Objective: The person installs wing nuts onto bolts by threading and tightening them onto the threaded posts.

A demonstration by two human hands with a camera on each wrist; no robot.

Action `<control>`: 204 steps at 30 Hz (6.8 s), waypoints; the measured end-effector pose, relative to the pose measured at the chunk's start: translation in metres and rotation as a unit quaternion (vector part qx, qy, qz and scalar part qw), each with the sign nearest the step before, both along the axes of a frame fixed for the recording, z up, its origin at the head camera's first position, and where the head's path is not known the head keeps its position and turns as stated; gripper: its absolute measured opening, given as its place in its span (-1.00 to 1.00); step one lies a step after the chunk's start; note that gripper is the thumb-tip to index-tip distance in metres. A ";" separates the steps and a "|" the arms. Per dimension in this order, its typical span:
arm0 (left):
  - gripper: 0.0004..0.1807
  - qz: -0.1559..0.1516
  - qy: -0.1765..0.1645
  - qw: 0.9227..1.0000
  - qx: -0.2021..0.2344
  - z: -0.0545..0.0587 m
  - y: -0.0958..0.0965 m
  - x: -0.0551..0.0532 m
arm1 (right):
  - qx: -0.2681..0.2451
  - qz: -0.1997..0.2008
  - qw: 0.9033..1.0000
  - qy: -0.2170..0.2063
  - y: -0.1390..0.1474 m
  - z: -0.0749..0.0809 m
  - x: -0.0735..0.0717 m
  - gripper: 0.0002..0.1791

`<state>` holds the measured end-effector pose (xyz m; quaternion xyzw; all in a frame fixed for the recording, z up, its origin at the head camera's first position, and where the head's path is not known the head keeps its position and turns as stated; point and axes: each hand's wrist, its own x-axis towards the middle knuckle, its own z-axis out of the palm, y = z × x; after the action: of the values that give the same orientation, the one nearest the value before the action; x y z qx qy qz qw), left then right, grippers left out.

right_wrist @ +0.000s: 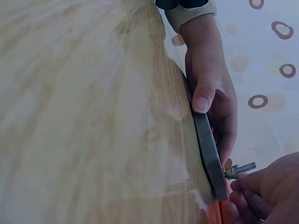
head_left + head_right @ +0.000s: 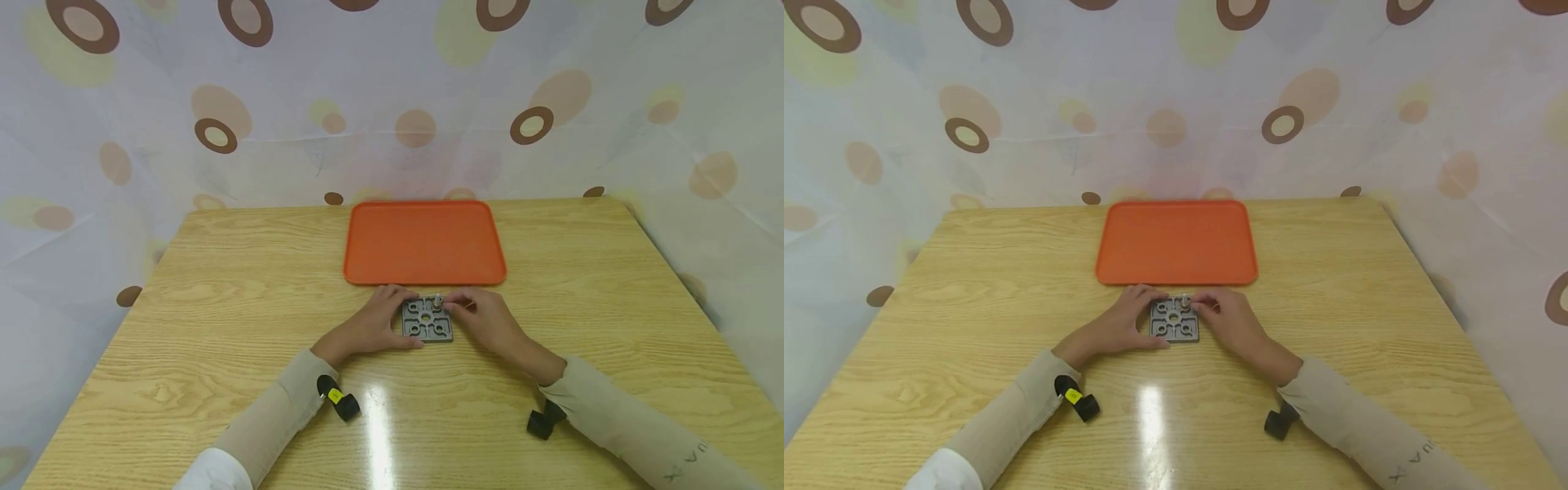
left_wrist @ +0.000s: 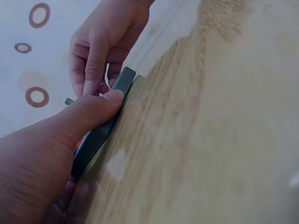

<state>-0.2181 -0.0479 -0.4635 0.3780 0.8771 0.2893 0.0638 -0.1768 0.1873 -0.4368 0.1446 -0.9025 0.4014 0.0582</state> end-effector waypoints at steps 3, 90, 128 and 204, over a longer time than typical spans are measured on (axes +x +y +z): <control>-0.06 0.001 -0.003 1.000 -0.001 0.000 0.000 0.000 | -0.001 0.003 1.000 -0.006 0.001 0.000 0.000 -0.90; -0.06 0.003 -0.024 1.000 -0.003 0.005 -0.001 0.003 | -0.010 0.018 1.000 -0.022 -0.009 0.000 -0.002 -0.61; -0.06 -0.004 -0.005 1.000 0.009 0.001 -0.001 0.002 | -0.013 0.005 1.000 -0.015 -0.004 0.000 0.003 -0.74; -0.05 0.000 -0.015 1.000 0.003 0.005 -0.001 0.004 | 0.002 0.007 1.000 -0.009 -0.008 -0.002 0.000 -0.60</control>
<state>-0.2143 -0.0485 -0.4590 0.3739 0.8752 0.2972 0.0760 -0.1765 0.1797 -0.4386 0.1475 -0.9030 0.4009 0.0463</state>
